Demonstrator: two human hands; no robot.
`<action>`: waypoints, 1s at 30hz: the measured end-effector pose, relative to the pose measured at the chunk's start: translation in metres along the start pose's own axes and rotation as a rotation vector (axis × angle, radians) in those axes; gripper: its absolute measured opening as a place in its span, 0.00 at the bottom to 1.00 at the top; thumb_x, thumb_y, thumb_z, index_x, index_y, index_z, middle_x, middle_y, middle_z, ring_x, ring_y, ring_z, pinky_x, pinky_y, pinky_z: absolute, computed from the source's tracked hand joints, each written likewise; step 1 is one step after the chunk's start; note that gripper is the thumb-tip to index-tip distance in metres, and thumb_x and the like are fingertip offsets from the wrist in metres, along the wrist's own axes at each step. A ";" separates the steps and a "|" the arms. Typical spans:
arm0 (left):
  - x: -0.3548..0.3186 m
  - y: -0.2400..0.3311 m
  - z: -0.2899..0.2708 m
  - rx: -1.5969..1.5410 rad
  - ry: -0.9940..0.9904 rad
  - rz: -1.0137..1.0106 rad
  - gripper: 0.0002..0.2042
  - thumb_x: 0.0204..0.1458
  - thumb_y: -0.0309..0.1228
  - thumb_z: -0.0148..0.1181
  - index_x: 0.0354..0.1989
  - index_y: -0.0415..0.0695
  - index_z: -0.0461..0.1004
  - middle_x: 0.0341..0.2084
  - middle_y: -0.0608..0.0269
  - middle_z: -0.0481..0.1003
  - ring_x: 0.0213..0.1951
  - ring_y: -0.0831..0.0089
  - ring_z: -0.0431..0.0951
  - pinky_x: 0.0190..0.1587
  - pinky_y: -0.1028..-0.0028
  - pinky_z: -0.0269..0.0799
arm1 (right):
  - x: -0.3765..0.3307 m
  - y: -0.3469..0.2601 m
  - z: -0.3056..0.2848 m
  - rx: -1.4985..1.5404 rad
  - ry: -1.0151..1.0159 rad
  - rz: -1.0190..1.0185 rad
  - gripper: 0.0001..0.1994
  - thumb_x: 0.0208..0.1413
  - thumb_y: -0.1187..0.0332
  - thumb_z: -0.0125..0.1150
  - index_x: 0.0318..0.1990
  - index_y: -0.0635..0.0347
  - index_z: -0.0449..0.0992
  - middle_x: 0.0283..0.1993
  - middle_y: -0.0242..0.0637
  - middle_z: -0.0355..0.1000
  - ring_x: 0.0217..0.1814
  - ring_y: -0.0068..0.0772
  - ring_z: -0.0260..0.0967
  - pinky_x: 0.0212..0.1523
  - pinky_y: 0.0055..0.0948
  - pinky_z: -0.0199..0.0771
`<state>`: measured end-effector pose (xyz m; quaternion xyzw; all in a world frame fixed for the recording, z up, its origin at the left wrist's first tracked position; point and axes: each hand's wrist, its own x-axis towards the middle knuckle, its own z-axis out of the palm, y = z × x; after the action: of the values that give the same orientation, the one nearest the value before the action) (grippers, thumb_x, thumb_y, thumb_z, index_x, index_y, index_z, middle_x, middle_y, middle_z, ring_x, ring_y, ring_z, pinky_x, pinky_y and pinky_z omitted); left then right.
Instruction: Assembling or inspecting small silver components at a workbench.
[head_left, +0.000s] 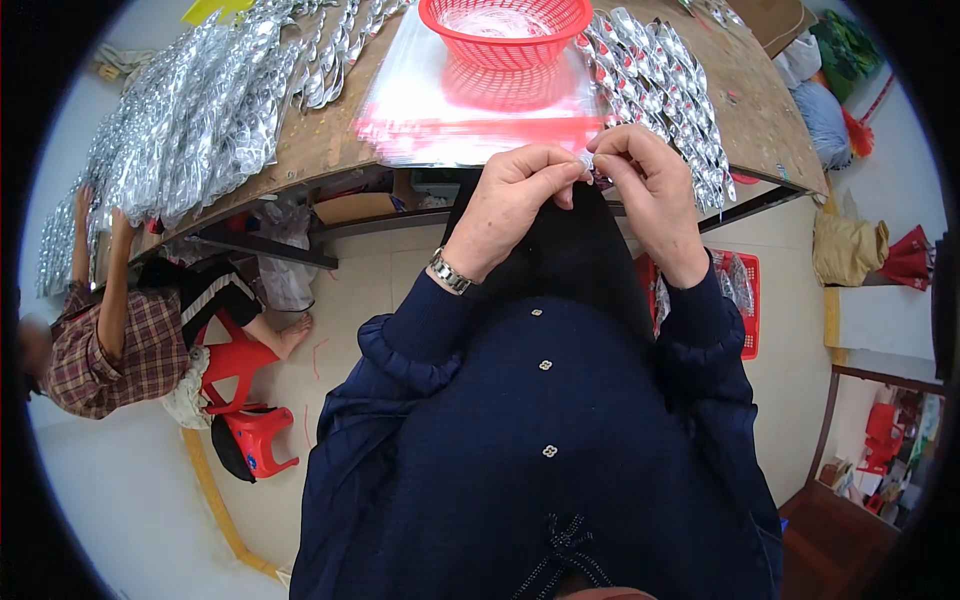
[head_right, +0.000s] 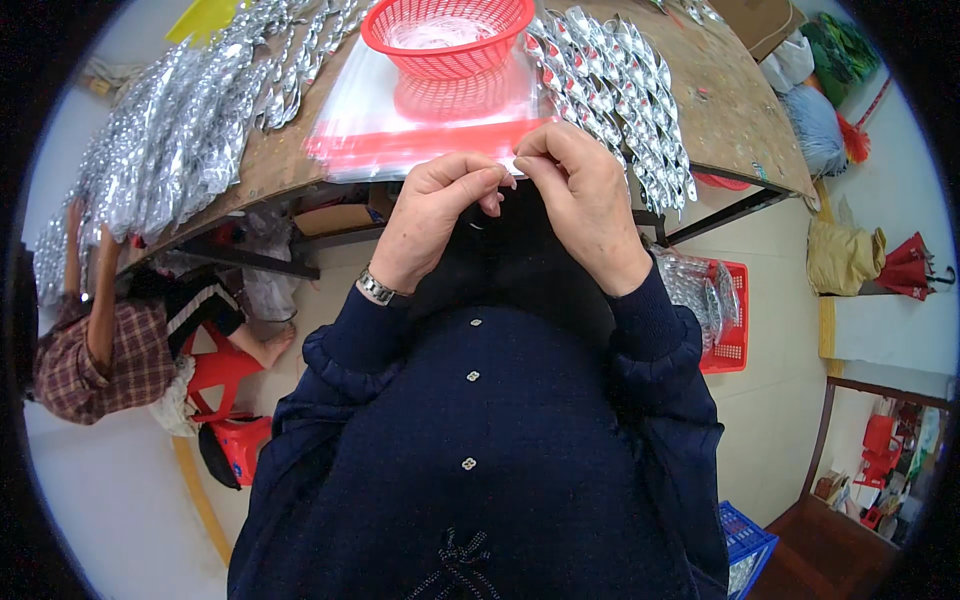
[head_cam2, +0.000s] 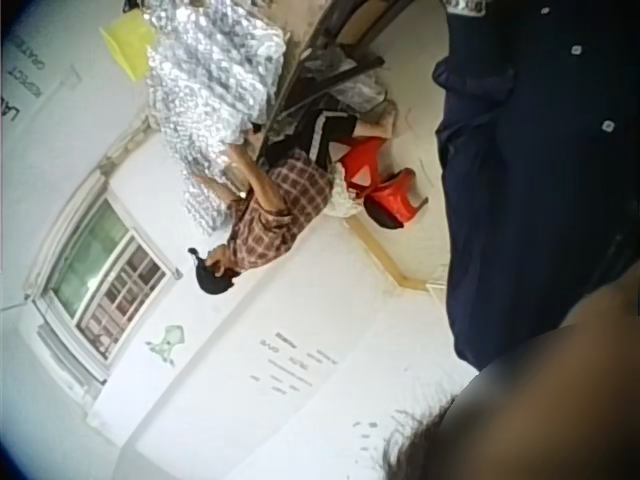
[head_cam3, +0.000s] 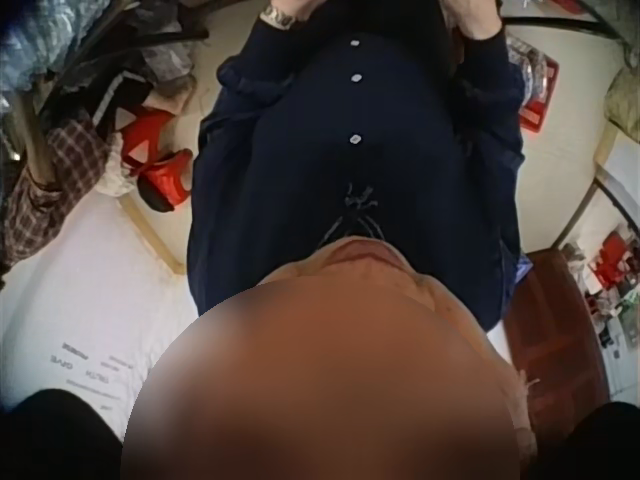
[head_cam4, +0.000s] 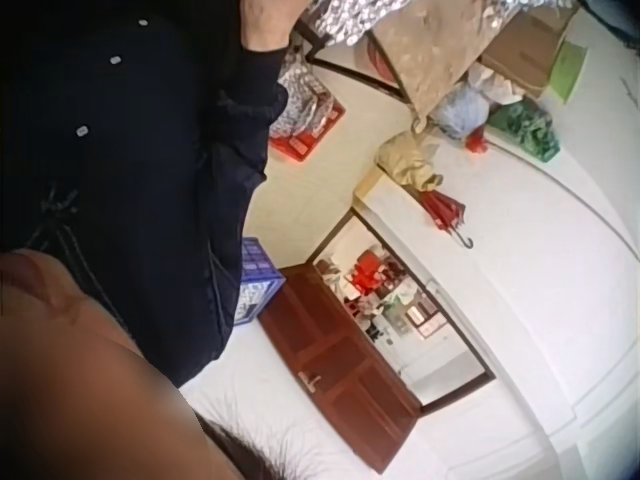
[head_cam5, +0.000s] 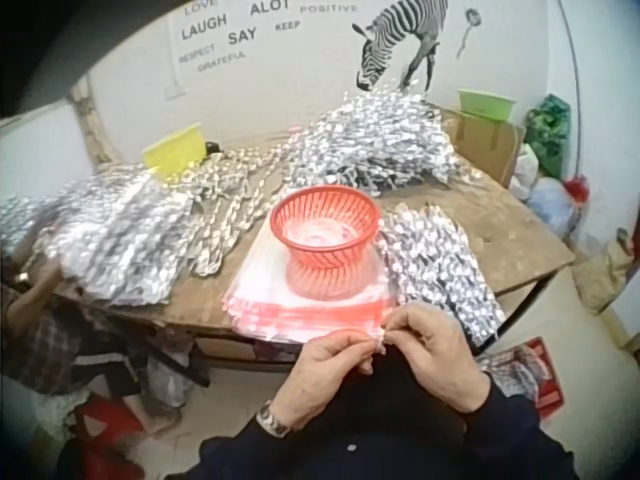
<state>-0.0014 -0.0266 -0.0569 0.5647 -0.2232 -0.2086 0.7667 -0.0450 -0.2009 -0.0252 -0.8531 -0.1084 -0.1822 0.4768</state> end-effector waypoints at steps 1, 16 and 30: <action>0.000 0.000 0.000 0.000 0.000 0.000 0.07 0.57 0.27 0.55 0.36 0.36 0.77 0.26 0.66 0.76 0.29 0.81 0.73 0.37 0.79 0.69 | 0.000 0.000 0.000 -0.001 -0.005 -0.013 0.02 0.54 0.80 0.54 0.33 0.67 0.72 0.36 0.34 0.72 0.34 0.20 0.67 0.36 0.21 0.67; -0.001 -0.001 0.001 -0.026 -0.022 -0.031 0.07 0.56 0.27 0.56 0.36 0.36 0.78 0.27 0.66 0.76 0.28 0.81 0.73 0.36 0.80 0.69 | 0.002 0.003 0.002 0.040 -0.024 0.015 0.03 0.54 0.78 0.55 0.35 0.66 0.74 0.32 0.32 0.71 0.33 0.19 0.66 0.36 0.20 0.66; -0.002 -0.005 -0.001 -0.070 0.075 -0.026 0.07 0.57 0.27 0.56 0.35 0.37 0.77 0.26 0.67 0.76 0.28 0.82 0.73 0.39 0.79 0.70 | -0.005 -0.006 0.007 0.146 0.134 0.072 0.04 0.55 0.77 0.56 0.37 0.66 0.74 0.33 0.33 0.72 0.33 0.21 0.68 0.36 0.21 0.68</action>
<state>-0.0026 -0.0260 -0.0619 0.5476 -0.1795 -0.2048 0.7912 -0.0499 -0.1924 -0.0261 -0.8052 -0.0584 -0.2131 0.5502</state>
